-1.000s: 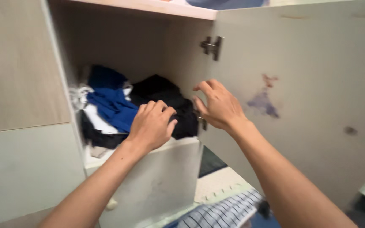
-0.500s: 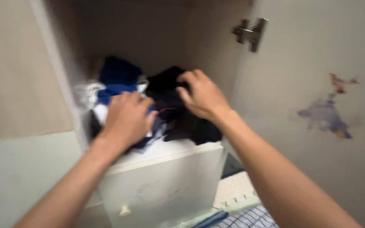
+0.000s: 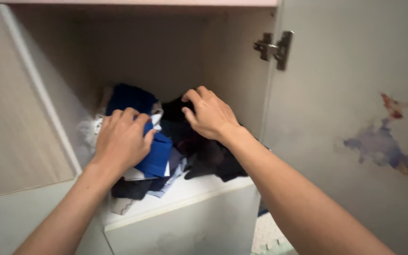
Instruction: The person folds various clothing items and places them into an open suitcase. They retrieve clothes from a wardrobe, fold them by hand, and arrange them inside the suitcase.
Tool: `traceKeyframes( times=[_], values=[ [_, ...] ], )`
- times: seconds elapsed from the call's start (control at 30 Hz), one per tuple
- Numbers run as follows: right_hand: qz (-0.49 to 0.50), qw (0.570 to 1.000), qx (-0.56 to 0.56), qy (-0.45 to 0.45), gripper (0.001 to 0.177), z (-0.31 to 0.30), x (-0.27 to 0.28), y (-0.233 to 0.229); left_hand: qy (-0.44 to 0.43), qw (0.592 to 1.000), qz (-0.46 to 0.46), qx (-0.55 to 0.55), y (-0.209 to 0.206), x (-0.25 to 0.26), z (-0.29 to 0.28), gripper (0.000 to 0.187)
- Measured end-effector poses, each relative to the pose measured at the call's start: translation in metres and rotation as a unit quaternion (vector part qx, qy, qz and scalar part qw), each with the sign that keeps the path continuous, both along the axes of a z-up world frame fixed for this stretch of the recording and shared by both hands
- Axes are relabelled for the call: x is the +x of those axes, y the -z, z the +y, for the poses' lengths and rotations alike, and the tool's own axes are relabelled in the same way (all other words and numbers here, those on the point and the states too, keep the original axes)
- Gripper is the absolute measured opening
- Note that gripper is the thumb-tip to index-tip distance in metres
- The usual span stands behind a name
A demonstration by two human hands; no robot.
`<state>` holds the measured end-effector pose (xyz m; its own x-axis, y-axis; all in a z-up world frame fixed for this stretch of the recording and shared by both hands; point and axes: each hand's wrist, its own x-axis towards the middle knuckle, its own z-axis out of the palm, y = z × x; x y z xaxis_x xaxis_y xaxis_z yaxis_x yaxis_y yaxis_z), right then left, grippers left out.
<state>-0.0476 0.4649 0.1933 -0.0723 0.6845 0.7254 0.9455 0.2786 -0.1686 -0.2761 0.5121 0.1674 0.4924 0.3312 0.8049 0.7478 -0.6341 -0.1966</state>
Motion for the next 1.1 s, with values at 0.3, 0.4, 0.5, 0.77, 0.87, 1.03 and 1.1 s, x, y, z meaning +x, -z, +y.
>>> traceKeyframes(
  times=[0.3, 0.4, 0.5, 0.77, 0.87, 1.03, 1.1],
  values=[
    [-0.011, 0.998, -0.031, 0.044, 0.031, 0.015, -0.003, -0.013, -0.038, 0.999, 0.016, -0.023, -0.010, 0.002, 0.045, 0.032],
    [-0.015, 0.999, -0.024, 0.046, 0.031, 0.025, -0.001, -0.014, -0.054, 0.997, 0.016, -0.044, -0.014, 0.008, 0.060, 0.033],
    [-0.006, 0.998, -0.022, 0.054, 0.032, 0.037, 0.000, -0.015, -0.076, 0.994, 0.022, -0.074, -0.020, 0.011, 0.073, 0.034],
    [0.009, 0.996, -0.016, 0.090, 0.035, 0.063, 0.021, -0.015, -0.072, 0.993, -0.027, -0.091, -0.021, 0.031, 0.096, 0.038],
    [0.014, 0.994, -0.026, 0.104, 0.038, 0.070, 0.033, -0.014, -0.068, 0.990, -0.008, -0.127, -0.018, 0.052, 0.097, 0.035],
    [0.012, 0.992, -0.038, 0.119, 0.037, 0.081, 0.056, -0.008, 0.080, 0.946, 0.043, -0.310, -0.015, 0.092, 0.092, 0.056],
    [0.005, 0.989, -0.056, 0.135, 0.043, 0.084, 0.065, -0.006, 0.086, 0.925, 0.117, -0.351, -0.009, 0.107, 0.084, 0.077]
  ],
)
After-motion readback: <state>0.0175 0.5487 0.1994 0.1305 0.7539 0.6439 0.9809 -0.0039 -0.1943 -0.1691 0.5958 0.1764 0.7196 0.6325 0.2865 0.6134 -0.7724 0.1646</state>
